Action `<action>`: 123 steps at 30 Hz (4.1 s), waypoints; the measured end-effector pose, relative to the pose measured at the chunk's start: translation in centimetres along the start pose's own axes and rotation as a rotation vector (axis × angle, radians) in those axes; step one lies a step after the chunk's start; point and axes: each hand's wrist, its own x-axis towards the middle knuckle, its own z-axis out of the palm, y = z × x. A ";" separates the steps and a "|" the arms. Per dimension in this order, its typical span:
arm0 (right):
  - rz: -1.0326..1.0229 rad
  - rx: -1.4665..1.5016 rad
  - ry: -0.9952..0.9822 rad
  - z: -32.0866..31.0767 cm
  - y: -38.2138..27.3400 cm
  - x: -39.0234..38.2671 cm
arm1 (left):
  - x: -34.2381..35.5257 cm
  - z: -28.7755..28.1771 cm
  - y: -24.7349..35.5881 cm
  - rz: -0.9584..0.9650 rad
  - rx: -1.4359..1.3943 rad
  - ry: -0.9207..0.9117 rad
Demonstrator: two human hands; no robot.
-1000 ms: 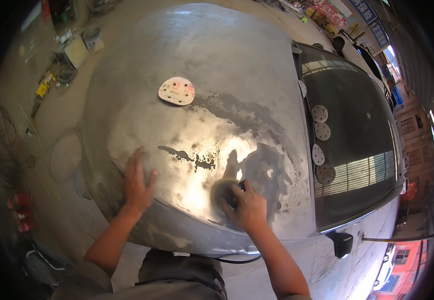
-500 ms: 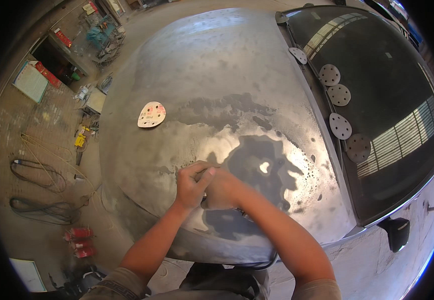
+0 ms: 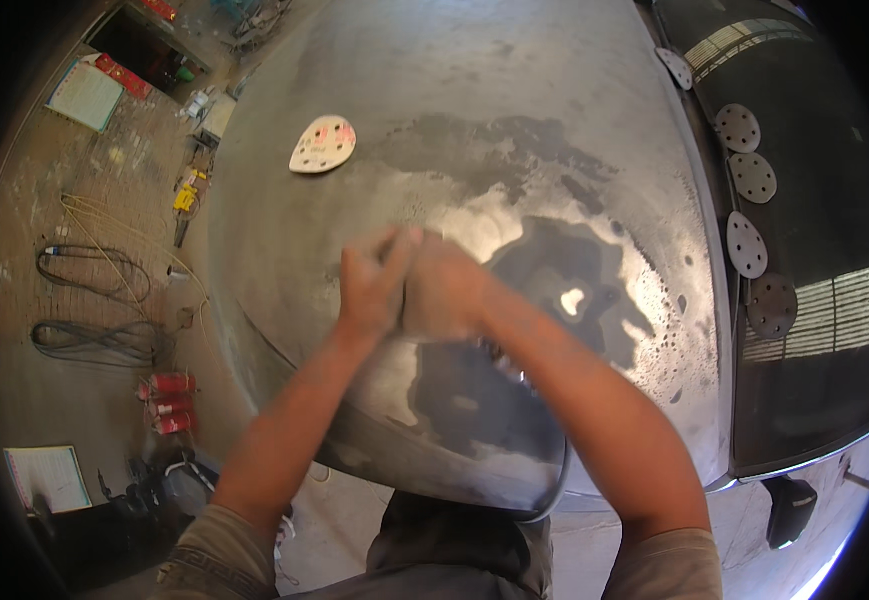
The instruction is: The person uses a handheld orbital sander to smooth the surface of a car hood. They move the sander across the hood in circular motions, periodically pausing to wipe the surface with a cloth and replace sanding discs.
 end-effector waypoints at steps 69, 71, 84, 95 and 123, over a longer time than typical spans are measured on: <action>0.235 -0.325 0.532 4.3 -0.3 -4.5 | 1.3 2.5 -2.2 0.343 -0.210 -0.261; 0.370 -0.275 0.475 4.0 -1.4 -4.1 | 1.2 2.5 -2.1 0.380 -0.203 -0.207; 0.228 -0.221 0.529 3.0 1.0 -7.4 | 0.3 6.0 -0.2 0.283 -0.122 -0.189; 0.143 -0.149 0.344 7.4 -1.8 -15.5 | -10.3 6.4 0.8 0.334 -0.183 -0.230; 0.305 -0.574 0.649 9.5 -1.9 -17.7 | -11.2 10.3 0.8 0.417 -0.227 -0.226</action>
